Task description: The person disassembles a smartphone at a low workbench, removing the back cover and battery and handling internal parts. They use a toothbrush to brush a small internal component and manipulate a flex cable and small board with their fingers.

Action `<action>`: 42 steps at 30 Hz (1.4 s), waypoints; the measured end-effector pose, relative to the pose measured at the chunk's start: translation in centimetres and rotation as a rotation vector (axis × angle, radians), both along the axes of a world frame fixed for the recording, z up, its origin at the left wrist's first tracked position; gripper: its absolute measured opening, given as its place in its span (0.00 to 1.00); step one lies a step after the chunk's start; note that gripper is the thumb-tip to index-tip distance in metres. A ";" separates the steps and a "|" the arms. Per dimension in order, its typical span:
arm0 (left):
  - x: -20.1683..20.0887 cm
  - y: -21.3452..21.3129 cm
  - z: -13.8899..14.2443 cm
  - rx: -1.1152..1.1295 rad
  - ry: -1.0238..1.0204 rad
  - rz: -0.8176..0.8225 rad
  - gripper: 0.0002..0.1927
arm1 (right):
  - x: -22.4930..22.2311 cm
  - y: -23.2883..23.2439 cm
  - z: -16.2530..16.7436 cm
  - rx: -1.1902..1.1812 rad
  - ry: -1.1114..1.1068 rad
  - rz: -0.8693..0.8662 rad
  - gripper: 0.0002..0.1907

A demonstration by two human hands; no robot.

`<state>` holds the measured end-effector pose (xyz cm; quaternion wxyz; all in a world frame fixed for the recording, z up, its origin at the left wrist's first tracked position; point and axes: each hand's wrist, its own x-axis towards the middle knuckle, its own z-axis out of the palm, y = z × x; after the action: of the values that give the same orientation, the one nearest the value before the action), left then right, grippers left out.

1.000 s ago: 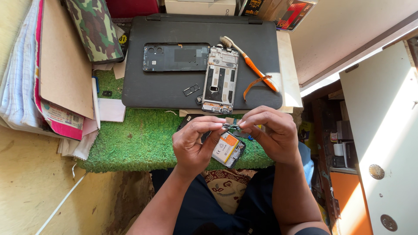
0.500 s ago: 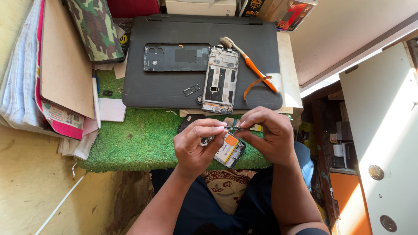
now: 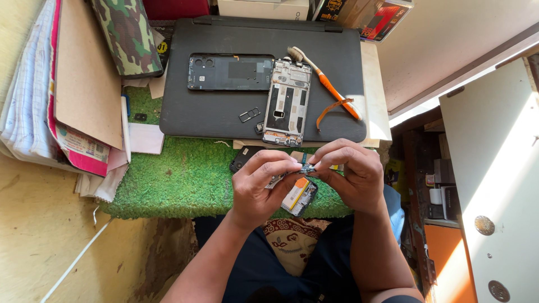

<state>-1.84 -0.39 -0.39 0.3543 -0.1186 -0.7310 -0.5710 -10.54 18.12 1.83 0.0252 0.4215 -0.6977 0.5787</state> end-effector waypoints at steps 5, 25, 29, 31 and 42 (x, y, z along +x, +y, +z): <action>0.1 0.0 0.0 0.013 -0.019 -0.021 0.13 | 0.0 -0.1 0.2 -0.001 0.001 -0.002 0.09; 0.1 -0.1 0.0 0.042 -0.026 -0.048 0.12 | -0.1 -0.1 0.8 0.040 0.021 -0.011 0.11; 0.1 0.0 0.0 0.040 -0.028 -0.041 0.12 | 0.0 -0.2 0.9 0.053 0.038 -0.013 0.11; 0.1 -0.1 0.0 0.035 -0.026 -0.038 0.12 | 0.0 -0.2 0.9 0.060 0.044 -0.013 0.11; 0.2 -0.1 -0.1 0.038 -0.036 -0.051 0.12 | 0.0 -0.3 0.9 0.051 0.029 -0.002 0.11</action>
<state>-1.67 -0.53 -0.53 0.3285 -0.1200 -0.7229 -0.5958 -10.51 17.85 2.70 0.0250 0.4296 -0.7122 0.5546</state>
